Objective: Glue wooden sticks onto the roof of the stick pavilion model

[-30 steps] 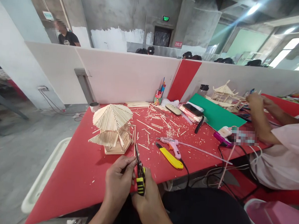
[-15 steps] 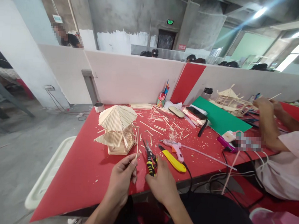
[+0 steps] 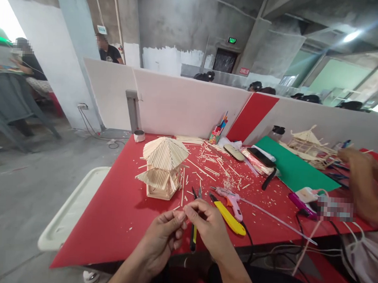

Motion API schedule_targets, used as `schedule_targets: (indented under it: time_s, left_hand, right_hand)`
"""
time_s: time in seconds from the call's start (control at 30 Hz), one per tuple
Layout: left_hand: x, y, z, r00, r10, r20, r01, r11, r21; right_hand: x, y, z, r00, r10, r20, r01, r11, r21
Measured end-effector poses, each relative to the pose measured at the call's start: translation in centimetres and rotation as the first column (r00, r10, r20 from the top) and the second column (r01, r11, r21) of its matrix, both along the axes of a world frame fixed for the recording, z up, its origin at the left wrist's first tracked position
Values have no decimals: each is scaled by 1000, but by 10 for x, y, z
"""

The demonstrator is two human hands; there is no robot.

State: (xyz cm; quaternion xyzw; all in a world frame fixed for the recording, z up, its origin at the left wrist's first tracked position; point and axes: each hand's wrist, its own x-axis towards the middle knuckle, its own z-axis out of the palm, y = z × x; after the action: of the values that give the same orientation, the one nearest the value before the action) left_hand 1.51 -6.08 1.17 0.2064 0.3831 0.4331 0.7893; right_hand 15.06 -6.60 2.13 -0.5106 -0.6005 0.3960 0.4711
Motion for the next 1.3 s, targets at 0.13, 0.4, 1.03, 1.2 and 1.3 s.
schedule_targets:
  time_s: [0.13, 0.4, 1.03, 1.2, 1.3]
  left_hand:
    - [-10, 2, -2, 999, -31, 9, 30, 999, 39]
    - [-23, 26, -3, 982, 127, 139, -116, 990, -83]
    - [-19, 52, 0, 931, 161, 327, -83, 967, -239]
    - [-18, 53, 2, 935, 178, 307, -105, 965, -240]
    - [-20, 53, 2, 938, 188, 290, -118, 963, -241]
  right_hand:
    - [-8, 8, -1, 996, -37, 78, 32, 997, 63]
    - [-24, 10, 6, 913, -277, 299, 138, 900, 413]
    - [-29, 31, 15, 586, -348, 732, -143, 845, 516]
    - [-30, 33, 16, 570, -326, 754, -150, 861, 486]
    - [-30, 34, 15, 576, -318, 753, -148, 866, 478]
